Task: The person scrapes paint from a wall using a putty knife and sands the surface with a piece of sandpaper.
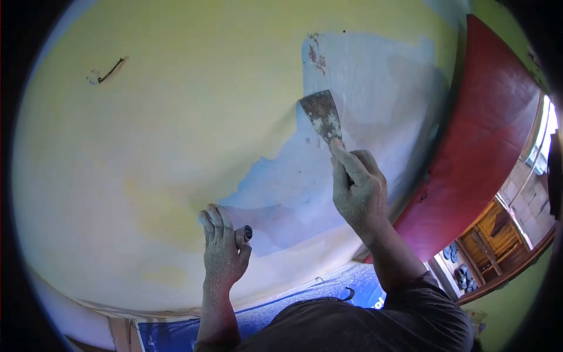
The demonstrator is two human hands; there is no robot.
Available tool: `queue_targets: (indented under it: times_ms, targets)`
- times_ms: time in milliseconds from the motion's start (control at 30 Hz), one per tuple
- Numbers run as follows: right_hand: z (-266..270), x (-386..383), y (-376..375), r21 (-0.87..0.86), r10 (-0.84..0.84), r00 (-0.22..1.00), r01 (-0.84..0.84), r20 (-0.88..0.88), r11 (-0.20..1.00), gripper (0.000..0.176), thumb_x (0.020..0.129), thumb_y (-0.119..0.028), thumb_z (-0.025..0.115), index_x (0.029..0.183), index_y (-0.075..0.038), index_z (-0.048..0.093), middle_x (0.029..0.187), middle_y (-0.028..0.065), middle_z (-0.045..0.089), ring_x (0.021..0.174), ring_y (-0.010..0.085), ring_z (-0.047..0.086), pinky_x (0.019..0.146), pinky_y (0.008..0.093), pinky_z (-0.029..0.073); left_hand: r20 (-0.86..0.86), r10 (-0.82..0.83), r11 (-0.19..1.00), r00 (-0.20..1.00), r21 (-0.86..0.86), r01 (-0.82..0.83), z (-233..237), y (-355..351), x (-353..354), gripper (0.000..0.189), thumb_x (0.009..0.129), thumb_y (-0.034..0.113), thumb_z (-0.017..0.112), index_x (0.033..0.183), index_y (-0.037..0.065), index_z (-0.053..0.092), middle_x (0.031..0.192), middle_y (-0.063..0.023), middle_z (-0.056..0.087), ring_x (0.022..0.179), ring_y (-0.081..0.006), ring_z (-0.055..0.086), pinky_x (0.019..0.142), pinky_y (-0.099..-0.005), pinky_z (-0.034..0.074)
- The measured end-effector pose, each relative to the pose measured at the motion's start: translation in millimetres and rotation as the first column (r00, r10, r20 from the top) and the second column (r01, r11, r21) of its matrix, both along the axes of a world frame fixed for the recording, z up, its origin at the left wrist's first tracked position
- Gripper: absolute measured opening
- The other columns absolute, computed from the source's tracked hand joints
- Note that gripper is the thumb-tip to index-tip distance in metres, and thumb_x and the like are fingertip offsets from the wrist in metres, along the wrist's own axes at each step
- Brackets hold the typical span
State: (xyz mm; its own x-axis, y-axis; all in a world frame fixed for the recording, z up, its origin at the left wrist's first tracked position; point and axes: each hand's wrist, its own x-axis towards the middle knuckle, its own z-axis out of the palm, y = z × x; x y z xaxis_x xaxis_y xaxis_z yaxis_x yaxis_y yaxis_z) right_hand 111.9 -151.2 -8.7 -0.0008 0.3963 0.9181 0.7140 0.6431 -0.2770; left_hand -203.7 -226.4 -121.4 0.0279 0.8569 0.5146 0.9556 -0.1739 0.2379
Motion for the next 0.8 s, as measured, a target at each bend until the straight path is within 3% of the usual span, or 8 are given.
queue_targets:
  times_ms: [200,433,600,700,800]
  targets:
    - [-51.1,-2.0,-4.7,-0.073,0.006,1.0,-0.008,-0.018,0.997,0.039,0.107,-0.01,0.077,0.145,-0.015,0.079,0.097,0.0104,0.072,0.081,0.0317,0.077,0.069,0.0449,0.063,0.021,-0.018,0.999,1.0,-0.03,0.019,1.2,-1.2,-2.4,0.108,0.096,0.012,0.075,0.182,-0.004,0.011,0.187,-0.042,0.006,0.172,-0.0663,0.0,0.139,-0.0675,0.021]
    - [-19.2,1.0,-4.3,-0.046,0.031,0.999,-0.032,-0.021,0.998,0.039,0.106,-0.01,0.078,0.145,-0.012,0.078,0.098,0.0127,0.073,0.082,0.0319,0.077,0.067,0.0453,0.061,-0.001,0.007,1.0,1.0,-0.001,-0.007,-0.8,-0.1,1.0,0.108,0.091,0.011,0.073,0.18,-0.009,0.014,0.185,-0.0441,0.012,0.17,-0.07,0.006,0.139,-0.0695,0.023]
    - [-61.2,5.2,-3.6,-0.108,0.008,1.0,-0.01,-0.02,0.994,0.041,0.106,-0.011,0.078,0.146,-0.018,0.077,0.104,0.0101,0.074,0.081,0.0314,0.078,0.067,0.0462,0.062,0.032,-0.007,1.0,0.999,-0.016,0.008,2.4,-0.4,0.6,0.107,0.092,0.01,0.073,0.18,-0.009,0.015,0.185,-0.0442,0.012,0.17,-0.0695,0.006,0.139,-0.0688,0.022]
    - [-48.7,2.9,2.3,-0.051,0.011,0.999,-0.012,-0.033,0.999,0.041,0.106,-0.012,0.078,0.147,-0.017,0.077,0.103,0.0108,0.073,0.081,0.0313,0.078,0.067,0.0456,0.063,0.045,0.02,0.999,0.999,-0.049,-0.018,2.5,-2.2,1.9,0.107,0.096,0.01,0.073,0.182,-0.005,0.012,0.188,-0.0391,0.007,0.173,-0.0625,0.001,0.14,-0.0635,0.025]
    - [-47.0,-1.8,2.6,-0.041,0.028,0.999,-0.029,-0.045,0.999,0.042,0.106,-0.012,0.078,0.147,-0.015,0.076,0.102,0.0119,0.072,0.08,0.0309,0.077,0.065,0.0443,0.063,0.051,0.028,0.999,0.998,-0.031,-0.027,-0.1,-2.1,1.8,0.107,0.095,0.008,0.074,0.182,-0.005,0.012,0.188,-0.0386,0.008,0.173,-0.0628,0.001,0.139,-0.0636,0.026]
